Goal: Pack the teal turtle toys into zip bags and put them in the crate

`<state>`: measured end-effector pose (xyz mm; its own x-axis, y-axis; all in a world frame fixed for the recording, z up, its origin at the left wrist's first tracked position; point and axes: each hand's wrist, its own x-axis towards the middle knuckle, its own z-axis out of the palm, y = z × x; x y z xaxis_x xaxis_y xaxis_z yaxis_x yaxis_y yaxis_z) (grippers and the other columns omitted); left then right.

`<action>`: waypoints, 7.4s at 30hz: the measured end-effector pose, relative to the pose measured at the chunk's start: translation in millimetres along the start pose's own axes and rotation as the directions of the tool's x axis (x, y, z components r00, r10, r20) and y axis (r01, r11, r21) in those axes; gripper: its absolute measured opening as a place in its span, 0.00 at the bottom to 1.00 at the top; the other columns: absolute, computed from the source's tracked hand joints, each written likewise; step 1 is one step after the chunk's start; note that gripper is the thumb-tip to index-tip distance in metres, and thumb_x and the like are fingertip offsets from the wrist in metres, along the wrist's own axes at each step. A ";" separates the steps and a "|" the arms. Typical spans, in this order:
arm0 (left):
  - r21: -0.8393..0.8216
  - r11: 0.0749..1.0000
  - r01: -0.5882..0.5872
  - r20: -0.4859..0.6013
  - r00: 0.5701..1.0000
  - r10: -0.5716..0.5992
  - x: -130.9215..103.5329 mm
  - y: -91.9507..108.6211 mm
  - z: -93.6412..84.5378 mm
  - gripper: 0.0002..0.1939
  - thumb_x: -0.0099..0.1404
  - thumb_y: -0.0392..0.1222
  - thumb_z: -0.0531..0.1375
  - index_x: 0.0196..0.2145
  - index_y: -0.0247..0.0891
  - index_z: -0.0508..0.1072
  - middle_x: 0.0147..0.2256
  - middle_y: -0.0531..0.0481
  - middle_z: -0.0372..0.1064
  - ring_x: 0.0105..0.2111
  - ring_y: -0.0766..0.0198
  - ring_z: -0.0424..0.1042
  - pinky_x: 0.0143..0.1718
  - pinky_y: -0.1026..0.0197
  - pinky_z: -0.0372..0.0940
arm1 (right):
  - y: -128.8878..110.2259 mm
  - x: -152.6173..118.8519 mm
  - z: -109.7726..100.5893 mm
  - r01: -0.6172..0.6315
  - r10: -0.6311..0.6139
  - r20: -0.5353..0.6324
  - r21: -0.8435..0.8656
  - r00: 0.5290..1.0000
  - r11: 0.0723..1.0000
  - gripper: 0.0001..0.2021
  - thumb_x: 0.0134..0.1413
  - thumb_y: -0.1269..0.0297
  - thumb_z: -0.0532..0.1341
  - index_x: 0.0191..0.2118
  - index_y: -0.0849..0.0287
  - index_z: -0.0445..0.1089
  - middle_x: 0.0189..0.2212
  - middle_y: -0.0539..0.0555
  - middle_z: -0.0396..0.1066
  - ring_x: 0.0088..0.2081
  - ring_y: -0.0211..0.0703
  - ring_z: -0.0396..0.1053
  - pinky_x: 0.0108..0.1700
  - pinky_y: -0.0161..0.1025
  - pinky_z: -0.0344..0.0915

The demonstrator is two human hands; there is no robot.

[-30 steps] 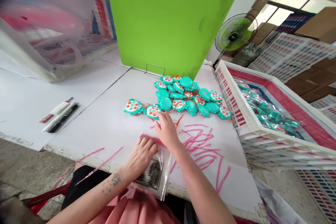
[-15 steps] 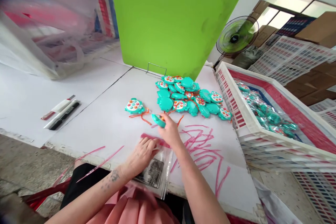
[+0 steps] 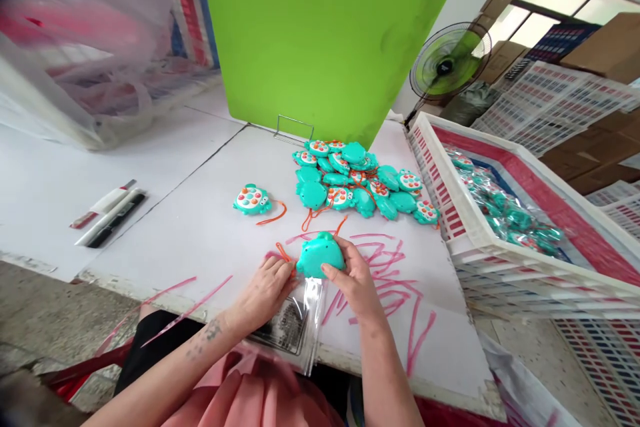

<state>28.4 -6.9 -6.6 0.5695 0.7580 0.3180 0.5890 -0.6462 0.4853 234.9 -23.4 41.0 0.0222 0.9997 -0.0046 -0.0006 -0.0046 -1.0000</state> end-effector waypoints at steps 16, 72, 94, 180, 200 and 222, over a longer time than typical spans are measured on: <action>-0.036 0.996 -0.078 -0.092 0.993 0.075 -3.9 1.4 -5.2 0.10 0.72 0.45 0.52 0.41 0.37 0.69 0.35 0.48 0.70 0.36 0.60 0.64 0.40 0.55 0.61 | 20.5 6.5 17.2 0.173 -0.142 0.103 -0.437 0.985 0.883 0.21 0.64 0.56 0.55 0.60 0.53 0.64 0.58 0.56 0.65 0.59 0.48 0.62 0.62 0.49 0.58; -0.824 0.360 0.437 0.249 0.851 -0.463 -10.4 12.1 -32.4 0.16 0.68 0.50 0.54 0.47 0.37 0.69 0.32 0.51 0.72 0.30 0.65 0.70 0.33 0.64 0.63 | -8.2 -14.1 51.1 0.501 -0.612 0.130 -0.716 0.780 0.487 0.18 0.62 0.73 0.57 0.56 0.53 0.64 0.45 0.55 0.71 0.48 0.46 0.67 0.51 0.48 0.67; -0.434 0.839 0.329 0.141 0.944 -0.298 -10.4 21.7 -35.6 0.15 0.71 0.40 0.47 0.48 0.41 0.69 0.36 0.46 0.76 0.39 0.58 0.76 0.39 0.61 0.66 | -11.1 -3.9 68.6 0.481 -0.487 0.240 -0.746 0.840 0.460 0.23 0.62 0.74 0.51 0.61 0.54 0.59 0.35 0.55 0.73 0.37 0.45 0.71 0.41 0.44 0.71; -0.861 0.125 0.494 0.422 0.828 -0.370 -8.9 -2.9 -41.8 0.08 0.61 0.36 0.55 0.30 0.34 0.73 0.30 0.50 0.72 0.30 0.66 0.71 0.33 0.66 0.66 | 25.3 -22.4 -11.6 -0.218 0.210 -0.131 -0.046 0.969 0.975 0.07 0.47 0.61 0.66 0.28 0.59 0.73 0.23 0.49 0.70 0.25 0.37 0.65 0.28 0.33 0.61; -0.792 0.338 0.508 0.352 0.833 -0.428 -12.6 -5.3 -17.3 0.18 0.66 0.47 0.55 0.51 0.39 0.65 0.39 0.46 0.72 0.36 0.60 0.73 0.31 0.61 0.70 | -3.7 -4.0 -68.1 -0.084 0.059 -0.374 -0.052 0.926 0.995 0.24 0.49 0.56 0.67 0.52 0.59 0.70 0.28 0.51 0.72 0.26 0.39 0.68 0.28 0.36 0.66; 0.313 0.944 0.102 0.188 0.968 -0.167 -6.6 17.8 -4.3 0.07 0.71 0.38 0.50 0.40 0.40 0.67 0.36 0.48 0.66 0.36 0.56 0.68 0.30 0.58 0.63 | -0.4 118.4 112.1 0.540 -0.316 0.442 -0.614 0.840 0.576 0.20 0.57 0.73 0.58 0.56 0.59 0.68 0.58 0.62 0.62 0.61 0.48 0.58 0.64 0.48 0.55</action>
<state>32.6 -23.0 3.4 0.5604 0.8250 0.0734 0.7941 -0.5603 0.2354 125.4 97.4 41.0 -0.4233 0.8506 0.3119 0.6256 0.5235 -0.5784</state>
